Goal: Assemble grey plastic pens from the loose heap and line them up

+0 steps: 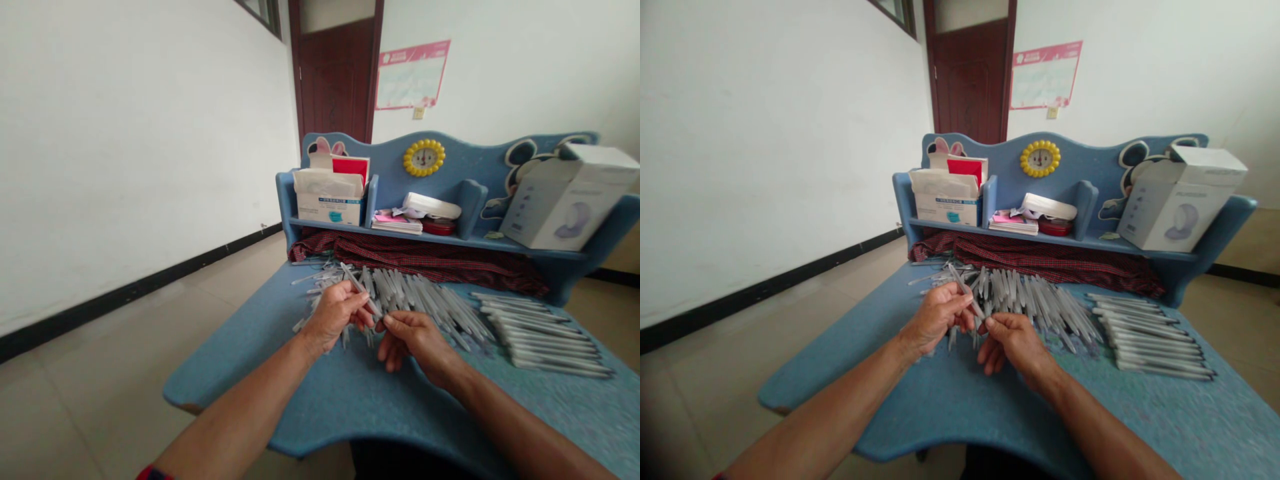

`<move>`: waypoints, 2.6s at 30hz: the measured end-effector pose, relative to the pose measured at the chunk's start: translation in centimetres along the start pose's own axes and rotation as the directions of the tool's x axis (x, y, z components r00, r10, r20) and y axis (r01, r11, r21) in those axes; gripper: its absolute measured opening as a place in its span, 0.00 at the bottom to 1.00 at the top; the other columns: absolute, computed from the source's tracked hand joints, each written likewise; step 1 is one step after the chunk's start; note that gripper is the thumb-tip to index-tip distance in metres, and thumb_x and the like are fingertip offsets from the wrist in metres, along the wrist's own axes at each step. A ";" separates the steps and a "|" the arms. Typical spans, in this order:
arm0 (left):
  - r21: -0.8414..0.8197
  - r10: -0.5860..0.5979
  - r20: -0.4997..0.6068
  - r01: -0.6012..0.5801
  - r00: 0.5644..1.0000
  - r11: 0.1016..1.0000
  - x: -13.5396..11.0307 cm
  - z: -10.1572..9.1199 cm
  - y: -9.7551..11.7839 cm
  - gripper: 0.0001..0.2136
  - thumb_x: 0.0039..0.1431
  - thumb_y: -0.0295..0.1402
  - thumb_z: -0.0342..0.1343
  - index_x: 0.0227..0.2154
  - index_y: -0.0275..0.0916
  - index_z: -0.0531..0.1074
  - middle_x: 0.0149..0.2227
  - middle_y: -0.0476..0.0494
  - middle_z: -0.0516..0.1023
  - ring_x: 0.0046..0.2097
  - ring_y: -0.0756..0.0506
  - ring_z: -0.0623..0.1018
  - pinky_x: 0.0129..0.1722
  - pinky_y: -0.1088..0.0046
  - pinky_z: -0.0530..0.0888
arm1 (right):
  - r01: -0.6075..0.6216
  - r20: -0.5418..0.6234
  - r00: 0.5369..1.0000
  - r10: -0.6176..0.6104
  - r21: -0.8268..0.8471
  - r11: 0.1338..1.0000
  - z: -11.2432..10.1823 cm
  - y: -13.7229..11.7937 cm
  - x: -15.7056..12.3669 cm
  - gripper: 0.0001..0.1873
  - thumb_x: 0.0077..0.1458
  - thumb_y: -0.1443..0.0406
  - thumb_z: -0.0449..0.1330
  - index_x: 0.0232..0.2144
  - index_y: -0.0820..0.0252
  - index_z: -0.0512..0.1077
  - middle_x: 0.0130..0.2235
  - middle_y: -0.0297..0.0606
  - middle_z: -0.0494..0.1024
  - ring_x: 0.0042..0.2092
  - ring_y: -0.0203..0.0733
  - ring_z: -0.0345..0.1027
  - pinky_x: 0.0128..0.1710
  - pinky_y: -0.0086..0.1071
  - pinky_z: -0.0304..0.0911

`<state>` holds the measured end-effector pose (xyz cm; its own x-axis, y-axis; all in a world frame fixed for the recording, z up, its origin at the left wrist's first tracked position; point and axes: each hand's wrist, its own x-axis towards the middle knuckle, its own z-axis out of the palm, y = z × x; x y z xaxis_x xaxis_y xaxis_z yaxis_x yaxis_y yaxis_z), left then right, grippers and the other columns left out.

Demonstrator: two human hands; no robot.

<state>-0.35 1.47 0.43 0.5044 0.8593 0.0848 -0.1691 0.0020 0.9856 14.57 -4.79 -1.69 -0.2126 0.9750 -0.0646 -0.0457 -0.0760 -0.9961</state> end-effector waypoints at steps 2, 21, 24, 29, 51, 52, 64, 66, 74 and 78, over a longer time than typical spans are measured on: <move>0.002 0.000 -0.002 0.000 1.000 1.000 0.0 0.0 0.0 0.09 0.51 0.34 0.55 0.29 0.34 0.63 0.23 0.47 0.74 0.20 0.51 0.73 0.18 0.80 0.67 | -0.004 -0.010 1.000 0.004 -0.010 1.000 0.0 0.1 0.1 0.21 0.49 0.49 0.54 0.29 0.62 0.65 0.19 0.36 0.75 0.16 0.35 0.65 0.16 0.26 0.57; 0.008 -0.009 -0.015 0.009 1.000 1.000 0.2 0.0 -0.2 0.10 0.50 0.35 0.56 0.29 0.34 0.63 0.23 0.47 0.74 0.19 0.52 0.73 0.17 0.80 0.67 | 0.015 -0.045 0.999 -0.012 0.070 0.997 -0.3 0.4 0.2 0.19 0.44 0.52 0.61 0.29 0.59 0.60 0.18 0.33 0.74 0.15 0.33 0.63 0.15 0.24 0.55; -0.001 -0.011 -0.009 0.011 1.000 1.000 0.2 0.0 -0.2 0.10 0.50 0.36 0.56 0.30 0.35 0.63 0.24 0.47 0.75 0.19 0.52 0.73 0.17 0.80 0.67 | -0.003 -0.028 1.000 0.005 0.068 0.998 -0.2 0.3 0.0 0.19 0.47 0.51 0.58 0.28 0.61 0.63 0.18 0.34 0.74 0.15 0.33 0.63 0.15 0.24 0.56; -0.009 -0.018 -0.008 0.018 1.000 1.000 0.2 -0.1 -0.2 0.10 0.50 0.35 0.56 0.29 0.35 0.63 0.24 0.47 0.75 0.20 0.52 0.73 0.17 0.80 0.67 | -0.041 -0.012 0.999 0.042 0.083 0.996 -0.3 0.3 0.0 0.20 0.49 0.49 0.55 0.31 0.61 0.64 0.18 0.35 0.74 0.15 0.34 0.64 0.15 0.25 0.56; 0.019 -0.002 -0.009 0.002 1.000 1.000 0.3 -0.1 -0.5 0.08 0.53 0.34 0.53 0.30 0.34 0.63 0.25 0.46 0.74 0.20 0.52 0.73 0.17 0.81 0.66 | -0.015 -0.048 0.999 0.018 0.043 0.999 -0.2 0.1 0.0 0.18 0.50 0.51 0.55 0.28 0.61 0.61 0.18 0.35 0.74 0.15 0.33 0.63 0.14 0.24 0.55; 0.022 0.002 -0.014 -0.002 1.000 1.000 0.3 -0.1 -0.5 0.08 0.53 0.34 0.53 0.30 0.34 0.63 0.25 0.46 0.74 0.20 0.52 0.73 0.17 0.81 0.66 | -0.015 -0.049 0.999 0.017 0.042 0.999 -0.2 0.1 0.0 0.18 0.49 0.51 0.56 0.28 0.61 0.62 0.18 0.34 0.74 0.15 0.32 0.63 0.14 0.23 0.55; 0.009 -0.003 -0.013 0.004 1.000 1.000 0.3 0.0 -0.5 0.08 0.52 0.33 0.54 0.30 0.34 0.63 0.25 0.46 0.74 0.20 0.52 0.73 0.17 0.80 0.67 | -0.012 -0.031 0.999 0.014 0.053 0.999 -0.4 0.4 0.1 0.18 0.51 0.51 0.54 0.31 0.61 0.62 0.18 0.34 0.74 0.15 0.34 0.63 0.14 0.24 0.56; 0.010 0.003 -0.019 -0.003 1.000 1.000 0.3 0.0 -0.5 0.08 0.52 0.33 0.54 0.30 0.34 0.63 0.25 0.47 0.74 0.20 0.52 0.73 0.17 0.81 0.67 | 0.008 -0.054 0.999 -0.006 0.039 0.999 -0.4 0.4 0.1 0.17 0.48 0.53 0.58 0.30 0.60 0.61 0.17 0.33 0.74 0.14 0.33 0.63 0.13 0.23 0.55; 0.002 -0.006 -0.005 0.006 1.000 1.000 0.3 0.0 -0.6 0.08 0.52 0.33 0.54 0.30 0.34 0.63 0.26 0.46 0.75 0.20 0.52 0.73 0.17 0.80 0.67 | -0.040 -0.025 0.999 0.042 0.087 0.995 -0.4 0.3 0.1 0.17 0.51 0.52 0.54 0.30 0.61 0.63 0.17 0.35 0.74 0.14 0.34 0.63 0.13 0.24 0.56; 0.008 -0.003 -0.010 0.004 1.000 1.000 0.4 0.0 -0.6 0.08 0.53 0.33 0.54 0.31 0.34 0.63 0.25 0.47 0.74 0.20 0.53 0.73 0.17 0.81 0.67 | 0.003 -0.060 0.998 0.002 0.079 0.997 -0.4 0.2 0.0 0.17 0.46 0.54 0.60 0.29 0.60 0.61 0.17 0.33 0.73 0.14 0.33 0.62 0.13 0.23 0.55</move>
<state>-0.07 1.82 -0.09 0.4963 0.8644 0.0799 -0.1606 0.0010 0.9870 14.92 -4.72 -1.92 -0.1534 0.9857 -0.0698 -0.1234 -0.0892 -0.9883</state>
